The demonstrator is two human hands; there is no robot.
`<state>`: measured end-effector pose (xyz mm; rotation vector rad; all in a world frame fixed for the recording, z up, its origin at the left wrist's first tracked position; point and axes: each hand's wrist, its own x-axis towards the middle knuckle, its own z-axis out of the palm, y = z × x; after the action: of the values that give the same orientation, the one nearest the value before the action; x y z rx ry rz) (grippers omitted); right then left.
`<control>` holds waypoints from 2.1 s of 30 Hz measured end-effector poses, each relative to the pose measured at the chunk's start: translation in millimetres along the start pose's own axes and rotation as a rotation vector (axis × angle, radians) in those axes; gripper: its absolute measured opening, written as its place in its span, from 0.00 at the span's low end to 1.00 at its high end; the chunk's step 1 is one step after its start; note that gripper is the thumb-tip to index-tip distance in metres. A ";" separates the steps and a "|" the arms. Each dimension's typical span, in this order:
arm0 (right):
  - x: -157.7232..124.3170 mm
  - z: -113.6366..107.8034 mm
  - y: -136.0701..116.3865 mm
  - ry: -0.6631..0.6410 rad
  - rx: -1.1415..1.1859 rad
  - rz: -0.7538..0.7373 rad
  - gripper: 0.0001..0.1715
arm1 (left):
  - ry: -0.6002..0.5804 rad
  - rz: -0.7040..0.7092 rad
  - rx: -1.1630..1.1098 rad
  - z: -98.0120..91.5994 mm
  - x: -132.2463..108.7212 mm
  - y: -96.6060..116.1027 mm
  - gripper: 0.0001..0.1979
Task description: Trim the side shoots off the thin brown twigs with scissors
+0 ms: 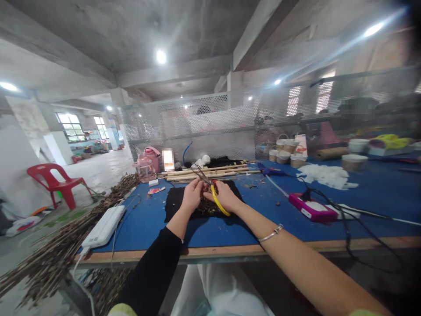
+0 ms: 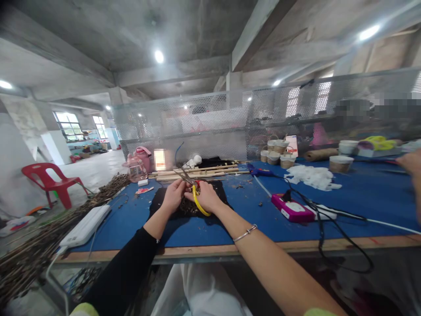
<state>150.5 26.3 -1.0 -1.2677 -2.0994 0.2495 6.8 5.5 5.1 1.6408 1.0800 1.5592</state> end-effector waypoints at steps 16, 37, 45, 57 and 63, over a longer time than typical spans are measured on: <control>-11.2 -10.8 -8.0 -0.093 -0.059 0.036 0.27 | 0.013 0.164 0.341 5.4 -11.6 -2.1 0.17; -6.1 -9.5 7.1 -0.083 -0.135 0.006 0.28 | 0.039 0.133 0.403 2.2 -10.7 -7.3 0.15; -7.4 -6.4 5.8 -0.133 -0.093 0.065 0.30 | -0.036 0.161 0.514 2.5 -10.5 -9.9 0.13; -5.3 0.0 9.3 -0.180 0.053 0.046 0.27 | 0.000 0.106 0.492 -2.2 -10.0 -11.5 0.15; -4.7 2.5 6.2 -0.143 -0.025 0.077 0.28 | 0.099 0.069 0.546 -2.6 -11.6 -6.1 0.13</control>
<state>154.9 25.9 -7.9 -1.3839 -2.1818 0.3590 3.8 -2.0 -5.5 1.9792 1.6233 1.4813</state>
